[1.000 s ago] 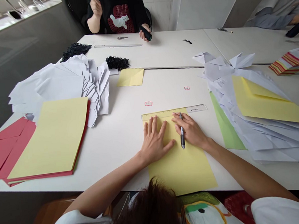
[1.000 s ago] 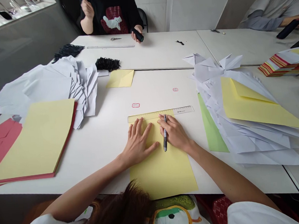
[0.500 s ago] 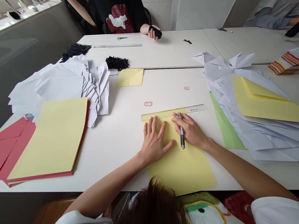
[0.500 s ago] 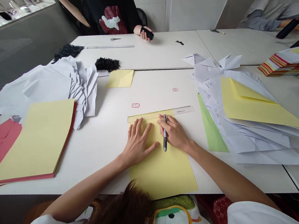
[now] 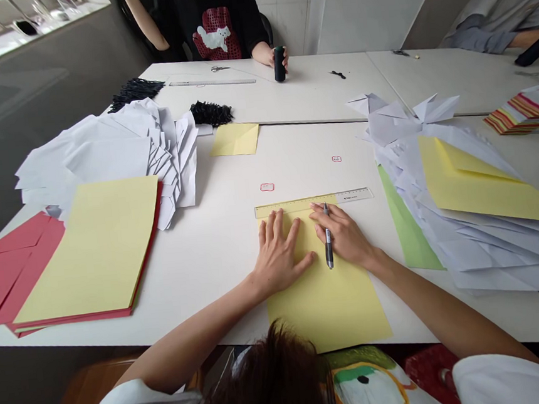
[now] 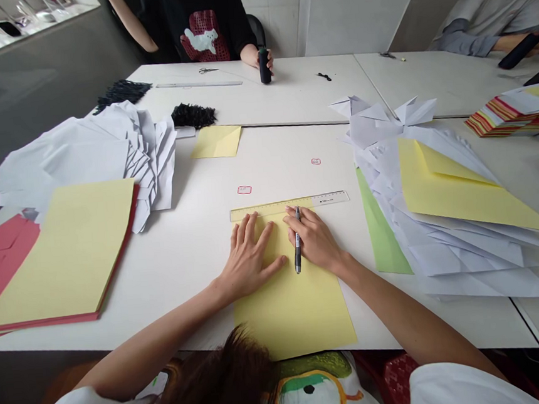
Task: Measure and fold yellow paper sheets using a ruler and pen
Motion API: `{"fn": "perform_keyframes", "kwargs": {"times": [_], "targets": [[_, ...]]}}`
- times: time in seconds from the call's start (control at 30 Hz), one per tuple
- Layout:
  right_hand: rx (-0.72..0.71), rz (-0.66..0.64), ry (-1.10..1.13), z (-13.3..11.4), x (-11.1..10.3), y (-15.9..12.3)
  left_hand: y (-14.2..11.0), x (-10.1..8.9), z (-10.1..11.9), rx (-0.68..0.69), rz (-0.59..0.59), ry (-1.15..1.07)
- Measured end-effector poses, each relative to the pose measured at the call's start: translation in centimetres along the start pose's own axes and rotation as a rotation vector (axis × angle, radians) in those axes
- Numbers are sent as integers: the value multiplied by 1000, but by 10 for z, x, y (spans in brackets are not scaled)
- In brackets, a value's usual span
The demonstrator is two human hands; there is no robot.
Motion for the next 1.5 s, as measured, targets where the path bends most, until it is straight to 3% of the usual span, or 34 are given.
{"fn": "perform_keyframes", "kwargs": {"times": [1.5], "targets": [[-14,14,-21,0,0,-1,1,1,0,-5,-10,-56]]}}
Point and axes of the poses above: each hand's wrist, its own y-axis towards the middle knuckle, its own x-axis out of the palm, z = x × y, the point moved 5 cm from there along y, towards the middle knuckle, and after that the axes turned 15 degrees about x, right-handed, at the moved point
